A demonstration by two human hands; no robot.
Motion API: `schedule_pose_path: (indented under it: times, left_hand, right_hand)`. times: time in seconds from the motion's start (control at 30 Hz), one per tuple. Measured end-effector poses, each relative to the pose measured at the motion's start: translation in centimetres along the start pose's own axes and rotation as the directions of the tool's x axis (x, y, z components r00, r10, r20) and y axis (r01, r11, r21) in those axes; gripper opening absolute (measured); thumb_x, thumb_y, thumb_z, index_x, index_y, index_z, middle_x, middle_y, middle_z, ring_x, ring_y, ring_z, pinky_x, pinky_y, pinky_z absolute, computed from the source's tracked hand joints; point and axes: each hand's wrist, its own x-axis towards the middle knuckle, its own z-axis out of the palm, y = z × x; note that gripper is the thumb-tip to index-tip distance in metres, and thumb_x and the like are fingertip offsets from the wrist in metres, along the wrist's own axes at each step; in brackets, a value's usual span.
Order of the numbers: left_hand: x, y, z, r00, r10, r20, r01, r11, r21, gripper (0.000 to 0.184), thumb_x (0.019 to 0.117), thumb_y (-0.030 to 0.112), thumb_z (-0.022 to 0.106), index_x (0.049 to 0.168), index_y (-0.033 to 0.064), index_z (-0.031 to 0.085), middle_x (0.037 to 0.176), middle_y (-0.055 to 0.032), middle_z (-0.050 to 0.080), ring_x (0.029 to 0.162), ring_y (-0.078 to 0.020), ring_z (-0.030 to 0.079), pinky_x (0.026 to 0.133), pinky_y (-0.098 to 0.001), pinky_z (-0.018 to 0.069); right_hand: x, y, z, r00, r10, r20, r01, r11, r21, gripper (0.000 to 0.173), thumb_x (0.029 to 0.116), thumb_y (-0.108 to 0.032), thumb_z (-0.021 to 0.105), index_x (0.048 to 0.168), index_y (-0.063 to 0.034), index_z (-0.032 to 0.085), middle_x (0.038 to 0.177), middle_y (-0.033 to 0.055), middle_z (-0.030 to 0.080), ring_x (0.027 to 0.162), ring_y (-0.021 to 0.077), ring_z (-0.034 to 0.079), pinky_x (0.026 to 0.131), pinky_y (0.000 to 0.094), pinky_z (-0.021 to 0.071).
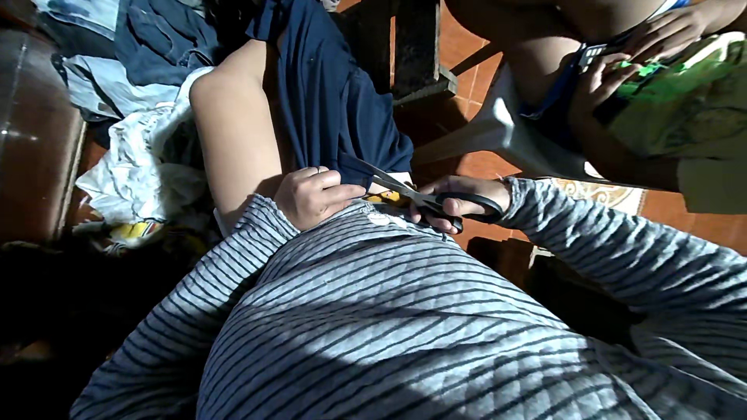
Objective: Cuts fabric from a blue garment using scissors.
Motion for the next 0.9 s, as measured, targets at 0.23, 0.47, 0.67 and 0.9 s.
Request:
schedule_pose_path:
  times: [0.23,0.47,0.67,0.9]
  left_hand:
    - [0.1,0.3,-0.1,1.0,-0.001,-0.031,0.0,1.0,-0.021,0.023,0.1005,0.027,0.065,0.107,0.0119,0.08,0.063,-0.0068,0.053,0.057,-0.0201,0.052,0.056,-0.0314,0.0435]
    - [-0.3,0.3,0.0,0.997,-0.01,-0.071,0.009,1.0,-0.018,0.022,0.0994,0.027,0.066,0.106,0.0115,0.081,0.063,-0.0068,0.054,0.057,-0.0192,0.051,0.056,-0.0305,0.043]
    - [-0.4,0.4,-0.2,0.996,-0.015,-0.092,0.013,1.0,-0.024,0.023,0.1005,0.028,0.065,0.105,0.0115,0.08,0.063,-0.0072,0.053,0.059,-0.0191,0.051,0.057,-0.0301,0.0424]
    - [0.0,0.5,-0.1,0.997,0.005,-0.082,-0.01,0.998,-0.055,0.021,0.0999,0.026,0.066,0.105,0.0112,0.08,0.063,-0.0066,0.053,0.058,-0.0184,0.051,0.056,-0.0297,0.042]
  right_hand:
    - [0.8,0.3,1.6,0.999,-0.046,-0.029,0.048,0.996,0.069,0.06,0.0841,-0.072,0.067,0.102,-0.0148,0.068,0.07,-0.0086,0.064,0.057,0.0033,0.063,0.052,0.0179,0.0544]
    - [-0.1,1.2,1.9,0.993,-0.078,-0.092,0.088,0.99,0.114,0.055,0.0851,-0.067,0.07,0.1,-0.0143,0.069,0.065,-0.0094,0.061,0.053,0.0017,0.06,0.049,0.0165,0.0516]
    - [-1.2,1.4,1.8,0.992,-0.079,-0.1,0.09,0.99,0.113,0.045,0.0878,-0.059,0.072,0.098,-0.0151,0.07,0.066,-0.0104,0.063,0.053,-0.0003,0.06,0.049,0.0146,0.0505]
    - [-0.6,1.2,2.7,0.988,-0.085,-0.127,0.097,0.991,0.089,0.056,0.0864,-0.068,0.068,0.102,-0.0142,0.069,0.068,-0.0092,0.064,0.056,0.0016,0.063,0.052,0.0168,0.0536]
